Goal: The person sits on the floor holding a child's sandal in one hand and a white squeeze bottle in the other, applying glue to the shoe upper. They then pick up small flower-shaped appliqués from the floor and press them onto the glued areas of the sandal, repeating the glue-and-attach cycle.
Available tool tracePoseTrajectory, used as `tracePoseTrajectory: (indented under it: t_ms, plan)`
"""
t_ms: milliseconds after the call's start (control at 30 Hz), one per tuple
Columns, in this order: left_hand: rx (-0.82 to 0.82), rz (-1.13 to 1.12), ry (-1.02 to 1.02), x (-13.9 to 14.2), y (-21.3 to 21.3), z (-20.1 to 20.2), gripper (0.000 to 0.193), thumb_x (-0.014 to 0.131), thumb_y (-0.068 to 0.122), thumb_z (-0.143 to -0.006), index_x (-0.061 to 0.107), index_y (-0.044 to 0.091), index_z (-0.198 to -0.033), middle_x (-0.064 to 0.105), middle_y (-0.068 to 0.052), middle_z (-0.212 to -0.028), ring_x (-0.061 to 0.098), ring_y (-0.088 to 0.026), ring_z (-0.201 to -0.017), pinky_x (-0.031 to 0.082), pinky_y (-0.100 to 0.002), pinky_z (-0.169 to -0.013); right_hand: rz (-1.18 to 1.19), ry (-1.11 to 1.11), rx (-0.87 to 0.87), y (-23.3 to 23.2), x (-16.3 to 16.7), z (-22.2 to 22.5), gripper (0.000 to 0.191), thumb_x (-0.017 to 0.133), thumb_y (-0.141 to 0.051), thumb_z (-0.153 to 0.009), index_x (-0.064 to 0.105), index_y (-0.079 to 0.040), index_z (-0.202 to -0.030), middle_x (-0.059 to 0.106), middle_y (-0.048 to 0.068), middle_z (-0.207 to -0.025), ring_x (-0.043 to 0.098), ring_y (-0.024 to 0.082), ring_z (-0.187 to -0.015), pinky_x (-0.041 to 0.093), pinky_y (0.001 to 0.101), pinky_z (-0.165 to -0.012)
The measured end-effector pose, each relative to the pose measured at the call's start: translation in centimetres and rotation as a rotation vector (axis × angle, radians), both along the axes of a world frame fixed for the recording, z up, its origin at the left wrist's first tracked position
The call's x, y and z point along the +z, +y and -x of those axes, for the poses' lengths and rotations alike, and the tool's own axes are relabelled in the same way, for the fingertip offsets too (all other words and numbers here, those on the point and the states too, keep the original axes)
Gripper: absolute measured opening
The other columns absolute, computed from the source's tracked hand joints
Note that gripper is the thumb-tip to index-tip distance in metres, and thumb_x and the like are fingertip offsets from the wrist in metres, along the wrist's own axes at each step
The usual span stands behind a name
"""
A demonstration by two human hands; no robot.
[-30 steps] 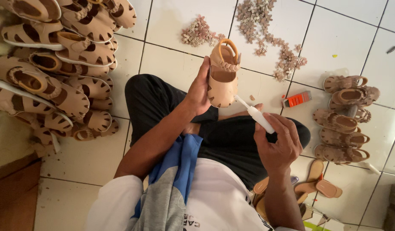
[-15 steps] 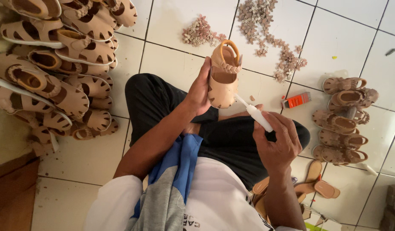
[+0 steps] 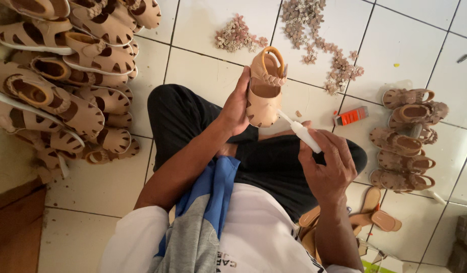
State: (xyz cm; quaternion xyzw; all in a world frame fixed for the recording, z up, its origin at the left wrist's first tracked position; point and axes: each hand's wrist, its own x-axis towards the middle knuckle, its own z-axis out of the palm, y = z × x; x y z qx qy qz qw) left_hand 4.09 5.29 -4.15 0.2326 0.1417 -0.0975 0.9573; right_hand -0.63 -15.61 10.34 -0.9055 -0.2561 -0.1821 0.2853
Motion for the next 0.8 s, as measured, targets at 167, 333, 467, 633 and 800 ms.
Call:
tracePoseTrajectory:
  t_ms: [167,333,467,633,800]
  plan:
    - [-0.005,-0.017,0.014,-0.1,1.5,-0.8,0.067,0.039,0.060,-0.106,0.043,0.012,-0.152,0.059,-0.005,-0.140,0.060,-0.016,-0.124,0.052,-0.037,-0.105,0.008,-0.017,0.009,2.2,0.5,-0.9,0.024,0.082,0.002,-0.093,0.073,-0.004,-0.114,0.072,0.010,-0.109,0.072,0.025,-0.095,0.059,0.0341,-0.084]
    - [-0.013,0.037,-0.051,-0.1,2.2,-0.2,0.062,0.038,0.058,-0.108,0.049,0.013,-0.150,0.062,-0.003,-0.137,0.061,-0.015,-0.123,0.053,-0.035,-0.106,-0.001,-0.025,-0.005,1.5,-1.0,0.9,0.025,0.079,0.002,-0.091,0.073,-0.004,-0.114,0.072,0.010,-0.110,0.072,0.026,-0.096,0.059,0.0353,-0.086]
    - [-0.055,0.073,-0.078,-1.2,-3.1,8.8,0.060,0.038,0.057,-0.110,0.054,0.010,-0.144,0.066,-0.005,-0.129,0.065,-0.018,-0.114,0.055,-0.039,-0.100,-0.047,-0.006,-0.025,-2.3,-0.3,9.2,0.024,0.080,0.002,-0.092,0.072,-0.004,-0.114,0.072,0.011,-0.110,0.072,0.026,-0.095,0.059,0.0343,-0.084]
    - [-0.048,0.071,-0.018,0.0,-3.3,12.5,0.063,0.038,0.059,-0.109,0.053,0.009,-0.144,0.066,-0.006,-0.131,0.065,-0.019,-0.114,0.055,-0.039,-0.100,-0.070,-0.008,-0.045,-3.1,0.5,13.6,0.025,0.080,0.001,-0.094,0.071,-0.005,-0.117,0.072,0.010,-0.114,0.072,0.026,-0.100,0.059,0.0325,-0.084]
    - [-0.041,0.023,0.070,1.2,-4.7,14.2,0.064,0.039,0.059,-0.105,0.049,0.012,-0.148,0.063,-0.004,-0.136,0.063,-0.017,-0.120,0.053,-0.036,-0.103,-0.045,-0.008,-0.059,-3.8,1.9,15.4,0.027,0.082,0.001,-0.091,0.072,-0.005,-0.116,0.072,0.011,-0.110,0.073,0.026,-0.096,0.059,0.0341,-0.084]
